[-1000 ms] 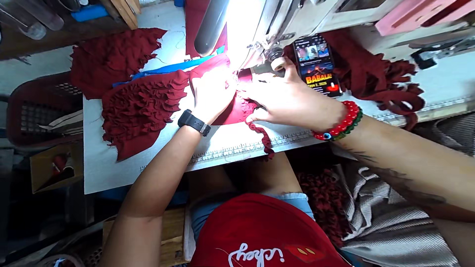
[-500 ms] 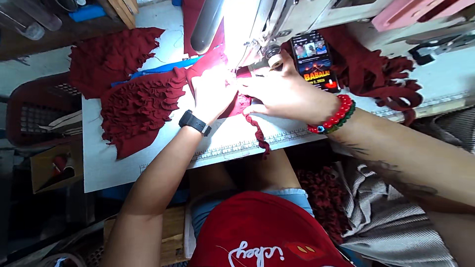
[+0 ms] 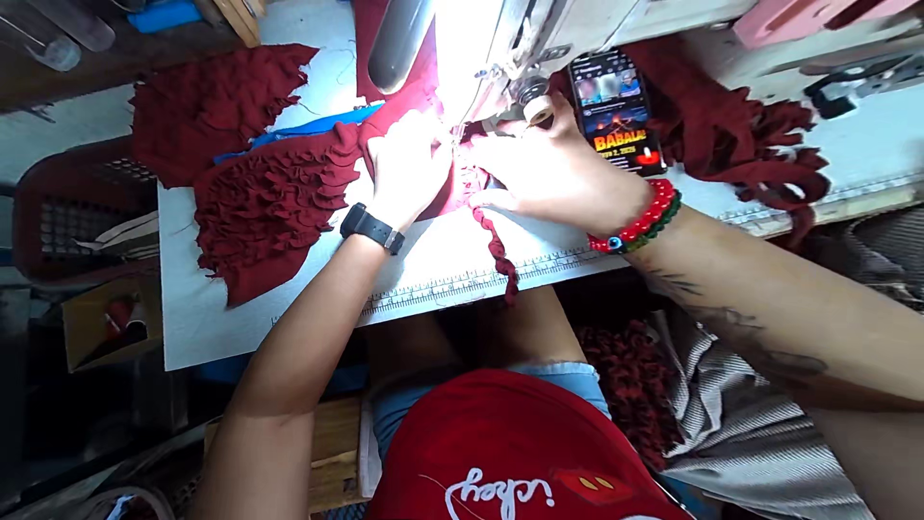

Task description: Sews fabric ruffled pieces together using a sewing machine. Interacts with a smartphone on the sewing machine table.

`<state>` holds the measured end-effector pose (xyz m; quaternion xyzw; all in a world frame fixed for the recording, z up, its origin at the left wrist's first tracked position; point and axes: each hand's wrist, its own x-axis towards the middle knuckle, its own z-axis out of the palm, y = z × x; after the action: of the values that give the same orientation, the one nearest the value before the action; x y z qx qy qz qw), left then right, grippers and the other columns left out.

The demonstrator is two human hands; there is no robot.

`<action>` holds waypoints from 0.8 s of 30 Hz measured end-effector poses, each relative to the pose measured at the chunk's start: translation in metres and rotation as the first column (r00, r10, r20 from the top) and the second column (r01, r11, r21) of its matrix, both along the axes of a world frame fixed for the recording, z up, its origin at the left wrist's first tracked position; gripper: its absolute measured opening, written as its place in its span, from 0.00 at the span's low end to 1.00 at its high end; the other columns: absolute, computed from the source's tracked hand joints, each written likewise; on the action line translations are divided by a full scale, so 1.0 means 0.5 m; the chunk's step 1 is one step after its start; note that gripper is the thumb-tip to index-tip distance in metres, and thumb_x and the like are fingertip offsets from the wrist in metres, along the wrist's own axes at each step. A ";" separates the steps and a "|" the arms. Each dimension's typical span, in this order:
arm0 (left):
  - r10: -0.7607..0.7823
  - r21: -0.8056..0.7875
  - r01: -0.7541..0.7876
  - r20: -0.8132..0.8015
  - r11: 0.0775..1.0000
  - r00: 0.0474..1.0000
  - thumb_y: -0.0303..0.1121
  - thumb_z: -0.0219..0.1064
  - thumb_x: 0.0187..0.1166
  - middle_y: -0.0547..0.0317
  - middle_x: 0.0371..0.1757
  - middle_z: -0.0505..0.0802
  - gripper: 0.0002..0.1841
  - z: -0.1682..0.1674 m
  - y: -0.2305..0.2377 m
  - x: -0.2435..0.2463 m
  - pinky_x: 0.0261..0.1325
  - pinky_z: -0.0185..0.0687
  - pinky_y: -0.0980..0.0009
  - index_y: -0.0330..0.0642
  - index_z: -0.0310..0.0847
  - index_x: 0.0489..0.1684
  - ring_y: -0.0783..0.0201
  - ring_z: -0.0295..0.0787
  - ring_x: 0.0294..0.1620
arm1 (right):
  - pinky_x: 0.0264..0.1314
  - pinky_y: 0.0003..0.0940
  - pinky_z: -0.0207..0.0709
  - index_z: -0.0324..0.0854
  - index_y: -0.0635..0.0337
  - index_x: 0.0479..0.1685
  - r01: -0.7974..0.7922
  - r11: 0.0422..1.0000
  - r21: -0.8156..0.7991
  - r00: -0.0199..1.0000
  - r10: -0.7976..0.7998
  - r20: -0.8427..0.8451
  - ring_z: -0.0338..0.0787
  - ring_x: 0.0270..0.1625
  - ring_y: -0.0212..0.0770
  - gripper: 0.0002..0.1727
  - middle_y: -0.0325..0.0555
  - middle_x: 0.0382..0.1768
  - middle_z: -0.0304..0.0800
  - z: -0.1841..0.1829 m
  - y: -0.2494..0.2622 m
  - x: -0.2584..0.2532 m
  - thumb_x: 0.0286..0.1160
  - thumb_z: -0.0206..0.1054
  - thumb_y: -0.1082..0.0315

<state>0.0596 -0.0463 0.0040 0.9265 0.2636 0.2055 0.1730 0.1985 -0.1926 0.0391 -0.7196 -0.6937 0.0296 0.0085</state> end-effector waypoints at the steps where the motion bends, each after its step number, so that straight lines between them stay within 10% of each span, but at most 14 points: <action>1: -0.039 0.019 0.038 0.048 0.999 0.998 0.41 0.63 0.79 0.56 0.50 0.91 0.12 -0.003 -0.008 -0.007 0.63 0.69 0.45 0.48 0.91 0.44 0.55 0.86 0.59 | 0.81 0.87 0.41 0.81 0.58 0.73 0.013 1.000 0.018 1.000 -0.013 0.006 0.74 0.82 0.67 0.32 0.54 0.74 0.84 -0.003 -0.004 -0.004 0.84 0.59 0.41; 11: -0.099 0.091 0.094 0.053 0.991 0.994 0.42 0.61 0.80 0.54 0.55 0.92 0.12 -0.029 -0.034 -0.020 0.64 0.60 0.46 0.47 0.87 0.33 0.52 0.82 0.61 | 0.77 0.93 0.38 0.80 0.49 0.78 0.007 0.989 0.150 0.998 -0.016 0.057 0.78 0.77 0.71 0.23 0.53 0.72 0.86 -0.029 -0.032 -0.039 0.90 0.57 0.55; 24: -0.022 0.051 0.023 -0.009 0.998 1.000 0.43 0.60 0.83 0.56 0.54 0.93 0.14 -0.026 -0.001 -0.003 0.66 0.62 0.45 0.48 0.91 0.45 0.51 0.82 0.64 | 0.74 0.93 0.41 0.78 0.44 0.79 0.019 0.998 0.053 0.998 -0.022 0.066 0.77 0.77 0.74 0.24 0.54 0.77 0.81 -0.024 0.008 -0.012 0.93 0.48 0.52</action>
<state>0.0581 -0.0468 -0.0090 0.9344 0.2486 0.2063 0.1504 0.1924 -0.1886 0.0273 -0.7268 -0.6867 -0.0128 0.0047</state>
